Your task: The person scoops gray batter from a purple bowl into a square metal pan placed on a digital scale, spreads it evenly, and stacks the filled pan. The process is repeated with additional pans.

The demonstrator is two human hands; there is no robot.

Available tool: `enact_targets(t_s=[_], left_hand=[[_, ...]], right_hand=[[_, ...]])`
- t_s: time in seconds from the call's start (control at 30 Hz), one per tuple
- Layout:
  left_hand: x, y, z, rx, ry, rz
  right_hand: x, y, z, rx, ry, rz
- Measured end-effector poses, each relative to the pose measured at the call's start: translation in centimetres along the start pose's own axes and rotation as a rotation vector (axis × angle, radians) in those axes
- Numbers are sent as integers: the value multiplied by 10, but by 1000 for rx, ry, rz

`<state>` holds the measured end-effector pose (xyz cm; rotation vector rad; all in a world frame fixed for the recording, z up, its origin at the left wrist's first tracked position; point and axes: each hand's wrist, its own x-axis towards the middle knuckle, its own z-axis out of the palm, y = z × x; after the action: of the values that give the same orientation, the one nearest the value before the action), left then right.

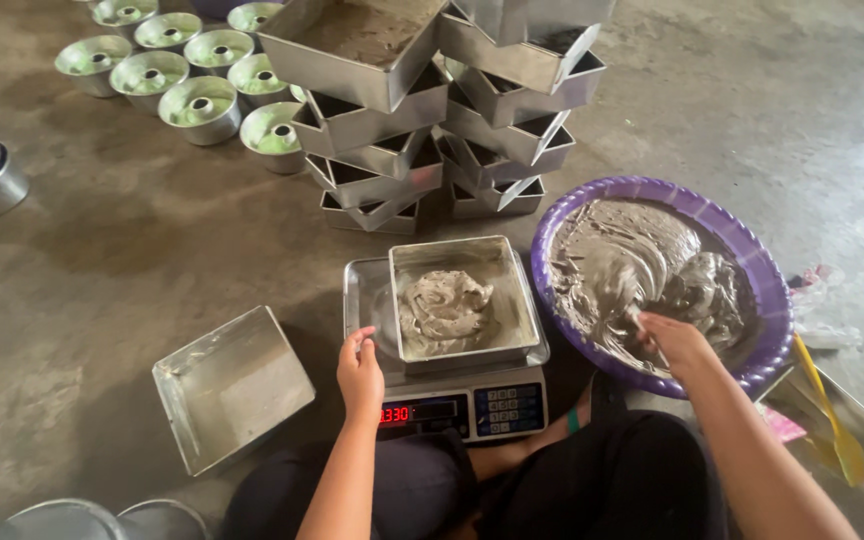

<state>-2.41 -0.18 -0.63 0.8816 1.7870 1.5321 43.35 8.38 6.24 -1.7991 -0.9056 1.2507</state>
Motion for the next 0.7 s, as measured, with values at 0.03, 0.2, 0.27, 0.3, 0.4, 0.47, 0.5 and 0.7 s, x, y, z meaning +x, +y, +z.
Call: enact_targets(t_s=[0.03,0.2,0.27,0.3,0.4,0.47,0.5,0.7], left_hand=[[0,-2,1,-16,-5,-16],[2,-10,5,-34,-16,24],[4,-11,6,-63,-15,54],[4,-11,5,-44,-8,37],[3,-8,2,-7,7,9],[0,-5,1,-11,1,20],[-2,-4,1,-4,1,5],[0,-3,4,-4,4,18]], right_hand=[[-3,-5,5,5,59,-82],[-36,-35,52,7,207,-288],[-51,-36,82,-21,188,-377],[-56,-33,99,-3,145,-526],[-73,-19,130,-328,191,-1191],[-78,-11,139,-736,277,-1333],[-80,-9,144,-955,318,-1212],[-83,-29,186,-128,-111,-154]])
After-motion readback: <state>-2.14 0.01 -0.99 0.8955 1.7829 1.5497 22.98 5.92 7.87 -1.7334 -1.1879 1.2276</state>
